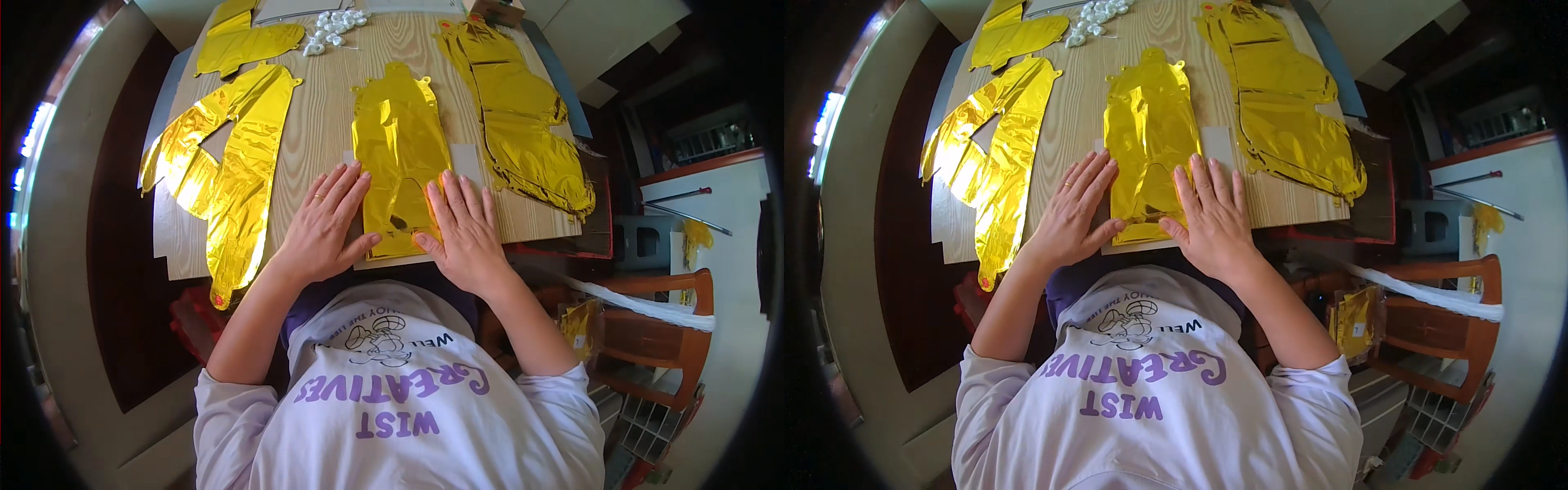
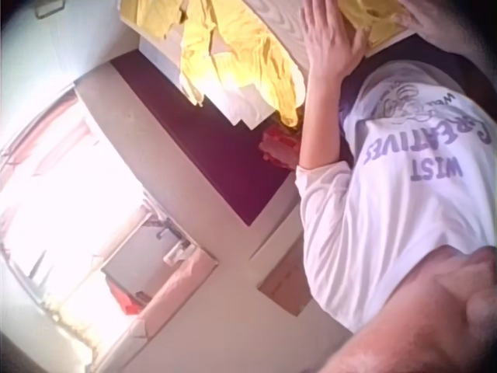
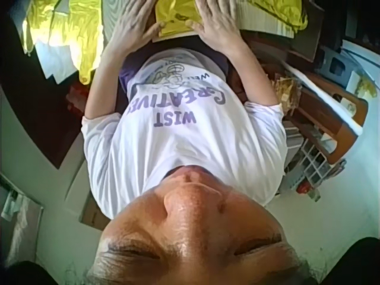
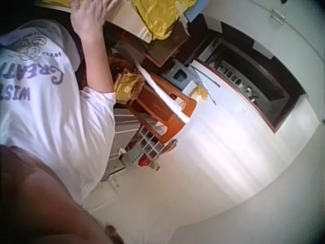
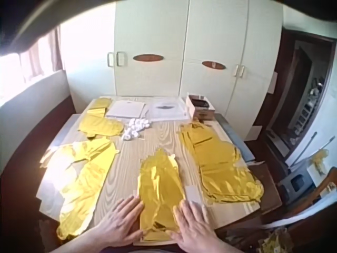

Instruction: Folding and placing gold letter balloons onto cardboard templates for packaging.

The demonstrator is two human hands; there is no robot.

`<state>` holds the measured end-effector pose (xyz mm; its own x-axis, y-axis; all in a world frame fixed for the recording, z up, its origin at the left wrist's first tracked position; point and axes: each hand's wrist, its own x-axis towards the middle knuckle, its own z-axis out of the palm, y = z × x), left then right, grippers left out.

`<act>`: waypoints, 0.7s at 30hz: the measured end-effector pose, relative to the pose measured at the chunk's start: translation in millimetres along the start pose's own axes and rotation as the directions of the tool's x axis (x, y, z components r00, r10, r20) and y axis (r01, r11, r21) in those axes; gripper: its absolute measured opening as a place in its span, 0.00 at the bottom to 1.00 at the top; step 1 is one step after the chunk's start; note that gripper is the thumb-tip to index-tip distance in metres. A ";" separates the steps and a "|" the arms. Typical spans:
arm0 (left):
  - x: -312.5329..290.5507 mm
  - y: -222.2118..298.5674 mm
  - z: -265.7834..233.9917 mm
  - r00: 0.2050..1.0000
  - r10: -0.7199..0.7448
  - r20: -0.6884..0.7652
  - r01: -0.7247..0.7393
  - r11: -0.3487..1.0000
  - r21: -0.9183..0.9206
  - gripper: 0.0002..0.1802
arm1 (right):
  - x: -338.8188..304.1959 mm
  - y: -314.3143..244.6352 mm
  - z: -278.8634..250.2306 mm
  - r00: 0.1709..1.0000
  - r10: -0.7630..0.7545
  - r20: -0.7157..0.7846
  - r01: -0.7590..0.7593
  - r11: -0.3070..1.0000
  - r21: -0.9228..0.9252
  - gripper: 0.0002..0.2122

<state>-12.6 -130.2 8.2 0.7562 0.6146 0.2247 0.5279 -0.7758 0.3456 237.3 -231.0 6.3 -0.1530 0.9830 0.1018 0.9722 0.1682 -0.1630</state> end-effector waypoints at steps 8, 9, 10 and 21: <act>16.0 15.5 -0.8 0.998 0.064 -0.008 -0.063 0.998 0.023 0.43 | -0.8 0.8 5.1 1.000 0.024 0.008 -0.024 1.000 0.001 0.36; 16.9 12.7 10.2 0.998 0.053 0.023 -0.054 0.997 0.051 0.44 | -1.9 0.8 3.9 0.999 0.024 -0.024 -0.024 1.000 -0.004 0.35; 16.3 11.8 13.4 0.998 0.056 0.034 -0.058 0.996 0.070 0.45 | -4.6 0.4 2.4 0.998 0.025 -0.057 -0.025 1.000 -0.009 0.34; -7.3 32.7 11.7 0.987 0.075 0.143 -0.085 0.995 0.059 0.46 | -87.4 28.5 1.5 0.692 0.616 0.377 -0.506 0.041 0.862 0.12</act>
<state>3.7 -161.7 7.2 0.8414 0.5276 0.1173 0.4840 -0.8321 0.2708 278.0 -312.0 -8.7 0.4261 0.8115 -0.3998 -0.0353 -0.4267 -0.9037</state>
